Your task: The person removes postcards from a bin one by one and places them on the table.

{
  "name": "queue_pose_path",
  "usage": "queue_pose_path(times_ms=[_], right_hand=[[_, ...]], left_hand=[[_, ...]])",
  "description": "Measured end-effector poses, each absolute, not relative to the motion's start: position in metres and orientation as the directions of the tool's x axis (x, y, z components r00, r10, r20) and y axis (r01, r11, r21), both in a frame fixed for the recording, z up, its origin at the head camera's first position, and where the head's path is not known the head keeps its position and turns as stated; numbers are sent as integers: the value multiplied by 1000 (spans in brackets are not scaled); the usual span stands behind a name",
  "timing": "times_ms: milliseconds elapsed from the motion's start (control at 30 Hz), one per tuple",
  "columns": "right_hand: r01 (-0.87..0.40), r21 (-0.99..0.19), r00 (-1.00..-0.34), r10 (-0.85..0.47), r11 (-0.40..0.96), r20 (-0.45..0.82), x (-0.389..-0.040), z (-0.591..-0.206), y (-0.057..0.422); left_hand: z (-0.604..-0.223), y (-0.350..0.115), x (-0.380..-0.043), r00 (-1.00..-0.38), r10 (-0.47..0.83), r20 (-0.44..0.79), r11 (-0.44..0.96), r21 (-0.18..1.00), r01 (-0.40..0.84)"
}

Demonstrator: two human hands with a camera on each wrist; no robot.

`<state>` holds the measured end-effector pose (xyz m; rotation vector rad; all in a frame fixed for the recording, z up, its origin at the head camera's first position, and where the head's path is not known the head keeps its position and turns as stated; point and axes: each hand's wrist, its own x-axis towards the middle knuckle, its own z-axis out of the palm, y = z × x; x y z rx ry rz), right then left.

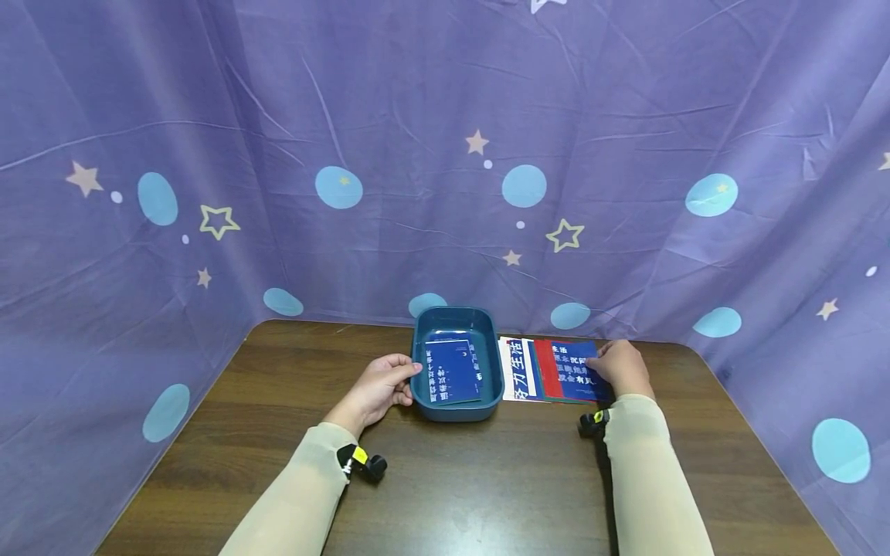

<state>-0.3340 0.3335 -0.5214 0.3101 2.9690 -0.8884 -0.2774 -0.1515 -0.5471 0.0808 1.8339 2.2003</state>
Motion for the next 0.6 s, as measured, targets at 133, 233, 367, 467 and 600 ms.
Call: queue_pose_path(times_ms=[133, 233, 367, 467, 600], right_hand=[[198, -527, -979, 195, 826, -62, -326, -518, 327], [172, -535, -981, 191, 827, -20, -327, -517, 325], [111, -561, -981, 181, 820, 69, -329, -510, 322], [51, -591, -977, 162, 805, 135, -328, -499, 314], [-40, -630, -974, 110, 775, 197, -327, -483, 300]], left_hand=[[-548, -152, -277, -960, 245, -134, -158, 972, -176], [-549, -152, -277, -960, 246, -132, -158, 972, -174], [-548, -153, -277, -960, 246, -134, -156, 972, -176], [-547, -152, -277, -959, 248, -138, -156, 971, -180], [-548, -153, -277, -958, 252, -136, -154, 972, -179]])
